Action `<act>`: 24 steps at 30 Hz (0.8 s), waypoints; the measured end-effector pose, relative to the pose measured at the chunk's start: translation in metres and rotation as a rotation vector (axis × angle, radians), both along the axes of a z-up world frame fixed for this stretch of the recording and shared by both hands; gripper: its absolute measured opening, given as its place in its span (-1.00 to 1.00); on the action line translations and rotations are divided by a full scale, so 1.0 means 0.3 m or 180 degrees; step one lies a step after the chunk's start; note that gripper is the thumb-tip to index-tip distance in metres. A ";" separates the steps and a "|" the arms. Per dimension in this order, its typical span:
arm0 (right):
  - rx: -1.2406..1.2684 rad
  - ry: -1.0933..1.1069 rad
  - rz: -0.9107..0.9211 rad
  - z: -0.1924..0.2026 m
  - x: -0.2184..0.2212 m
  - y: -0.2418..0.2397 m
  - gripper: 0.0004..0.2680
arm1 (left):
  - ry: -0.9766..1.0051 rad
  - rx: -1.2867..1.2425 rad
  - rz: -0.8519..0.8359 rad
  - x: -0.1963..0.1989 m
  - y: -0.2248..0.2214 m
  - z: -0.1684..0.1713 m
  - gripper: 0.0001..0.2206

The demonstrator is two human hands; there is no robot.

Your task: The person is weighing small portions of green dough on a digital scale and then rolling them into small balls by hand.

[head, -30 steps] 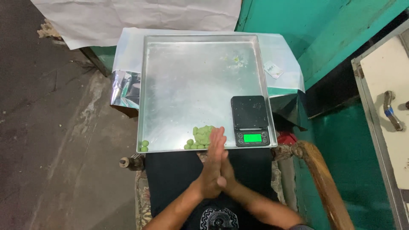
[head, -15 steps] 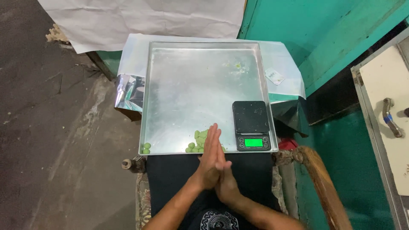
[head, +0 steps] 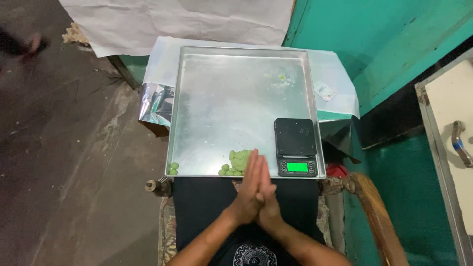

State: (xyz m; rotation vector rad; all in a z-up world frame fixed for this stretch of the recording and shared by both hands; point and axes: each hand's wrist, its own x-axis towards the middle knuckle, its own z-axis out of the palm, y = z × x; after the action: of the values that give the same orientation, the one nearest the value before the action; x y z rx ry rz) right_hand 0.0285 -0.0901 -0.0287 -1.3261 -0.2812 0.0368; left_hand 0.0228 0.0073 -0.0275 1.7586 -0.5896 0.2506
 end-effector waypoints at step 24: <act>0.0067 0.0152 -0.0071 0.026 0.017 0.020 -0.24 | -0.0240 -0.0198 -0.0017 0.000 0.004 0.011 -0.31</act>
State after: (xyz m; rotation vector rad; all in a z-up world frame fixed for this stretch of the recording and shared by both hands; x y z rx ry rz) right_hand 0.0337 -0.0840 -0.0209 -1.3056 -0.2255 0.0465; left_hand 0.0228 0.0083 -0.0243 1.6931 -0.6342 0.3294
